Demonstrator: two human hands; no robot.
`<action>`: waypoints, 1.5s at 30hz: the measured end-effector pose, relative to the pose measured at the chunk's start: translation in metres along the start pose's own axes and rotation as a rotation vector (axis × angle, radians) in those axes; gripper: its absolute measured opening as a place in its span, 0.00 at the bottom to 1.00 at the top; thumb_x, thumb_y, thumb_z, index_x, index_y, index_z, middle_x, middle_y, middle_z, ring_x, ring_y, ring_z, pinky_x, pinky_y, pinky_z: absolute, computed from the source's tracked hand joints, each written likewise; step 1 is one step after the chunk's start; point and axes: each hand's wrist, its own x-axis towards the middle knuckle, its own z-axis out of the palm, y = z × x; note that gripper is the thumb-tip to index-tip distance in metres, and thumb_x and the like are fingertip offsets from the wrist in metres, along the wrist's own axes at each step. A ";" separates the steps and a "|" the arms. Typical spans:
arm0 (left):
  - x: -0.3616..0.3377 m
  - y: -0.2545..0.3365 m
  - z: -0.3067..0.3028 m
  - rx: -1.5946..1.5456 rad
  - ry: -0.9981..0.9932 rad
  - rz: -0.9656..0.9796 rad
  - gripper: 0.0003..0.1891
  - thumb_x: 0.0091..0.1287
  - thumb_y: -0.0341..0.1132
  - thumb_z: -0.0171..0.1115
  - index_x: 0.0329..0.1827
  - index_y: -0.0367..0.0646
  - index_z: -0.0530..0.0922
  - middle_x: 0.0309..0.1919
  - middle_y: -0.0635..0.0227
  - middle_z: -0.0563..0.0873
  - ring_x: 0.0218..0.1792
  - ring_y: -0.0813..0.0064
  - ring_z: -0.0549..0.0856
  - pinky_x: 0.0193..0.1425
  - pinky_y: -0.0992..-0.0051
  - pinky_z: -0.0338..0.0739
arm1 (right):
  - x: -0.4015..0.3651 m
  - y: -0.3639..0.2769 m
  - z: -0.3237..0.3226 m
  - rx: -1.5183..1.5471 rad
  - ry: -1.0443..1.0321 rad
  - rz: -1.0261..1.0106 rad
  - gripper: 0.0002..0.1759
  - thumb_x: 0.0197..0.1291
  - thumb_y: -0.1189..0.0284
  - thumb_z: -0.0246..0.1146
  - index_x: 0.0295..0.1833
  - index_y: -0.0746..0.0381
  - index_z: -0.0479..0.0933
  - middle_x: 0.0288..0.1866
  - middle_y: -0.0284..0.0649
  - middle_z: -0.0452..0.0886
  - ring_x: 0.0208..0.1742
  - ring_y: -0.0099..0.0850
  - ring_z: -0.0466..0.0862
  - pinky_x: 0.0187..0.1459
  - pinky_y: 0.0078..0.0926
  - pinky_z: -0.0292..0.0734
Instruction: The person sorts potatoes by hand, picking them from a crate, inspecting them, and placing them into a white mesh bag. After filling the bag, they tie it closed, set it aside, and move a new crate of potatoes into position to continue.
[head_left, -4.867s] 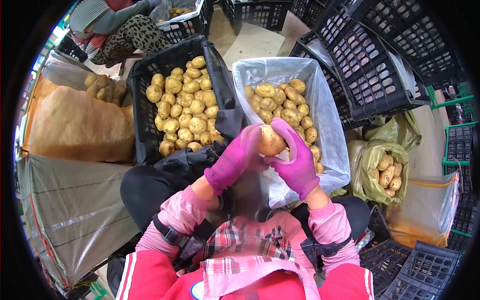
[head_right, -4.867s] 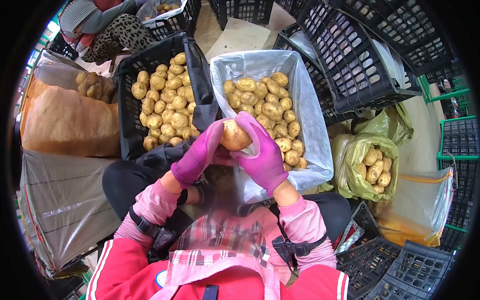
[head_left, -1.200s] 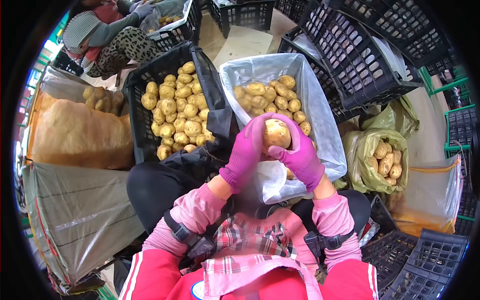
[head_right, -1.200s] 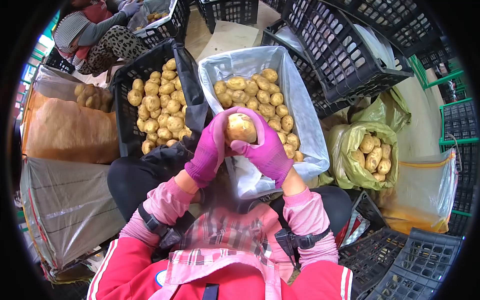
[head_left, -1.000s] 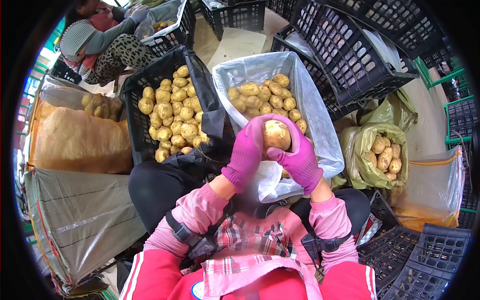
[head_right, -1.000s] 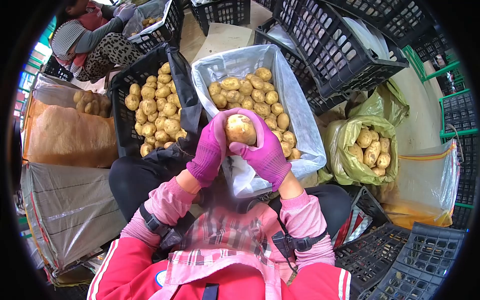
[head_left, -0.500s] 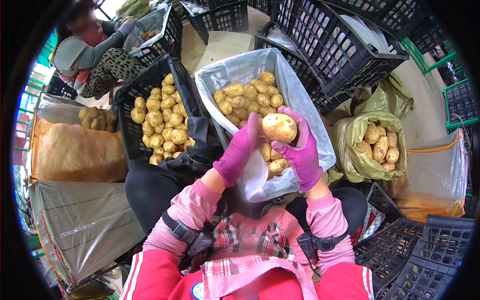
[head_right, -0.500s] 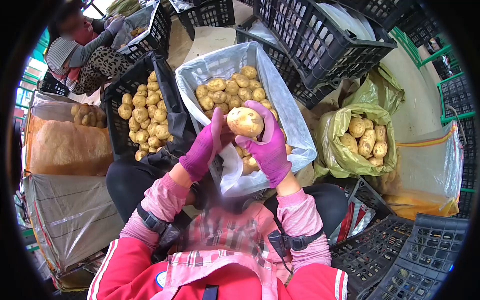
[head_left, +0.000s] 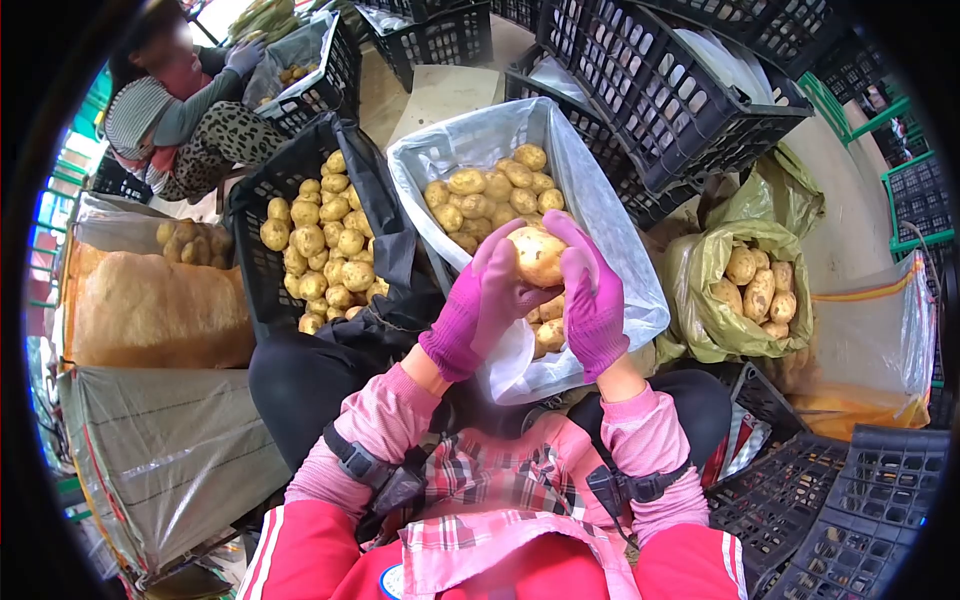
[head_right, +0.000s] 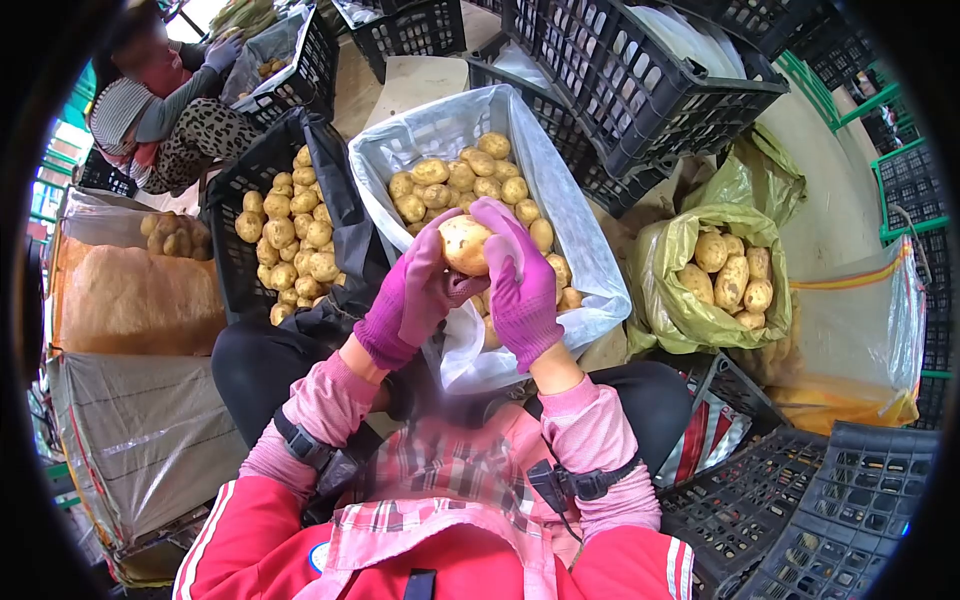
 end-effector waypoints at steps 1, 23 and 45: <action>0.002 -0.003 -0.005 0.195 -0.005 0.045 0.33 0.77 0.52 0.51 0.77 0.41 0.56 0.63 0.60 0.74 0.58 0.70 0.80 0.61 0.70 0.78 | 0.001 -0.001 -0.001 0.058 0.014 0.070 0.24 0.77 0.61 0.50 0.63 0.71 0.74 0.62 0.49 0.79 0.67 0.38 0.76 0.69 0.31 0.67; -0.001 0.015 -0.017 0.859 0.059 0.582 0.27 0.76 0.36 0.57 0.75 0.37 0.65 0.72 0.57 0.71 0.72 0.64 0.71 0.75 0.68 0.62 | 0.001 -0.012 0.010 0.788 -0.241 0.577 0.37 0.75 0.47 0.45 0.76 0.63 0.57 0.70 0.46 0.69 0.68 0.37 0.75 0.67 0.42 0.74; -0.009 0.026 -0.143 -0.040 0.838 0.356 0.18 0.72 0.40 0.62 0.59 0.39 0.73 0.48 0.58 0.83 0.48 0.64 0.86 0.48 0.66 0.87 | -0.013 0.062 0.000 -0.384 -0.202 0.361 0.28 0.66 0.63 0.64 0.67 0.67 0.71 0.57 0.49 0.83 0.57 0.38 0.84 0.58 0.32 0.77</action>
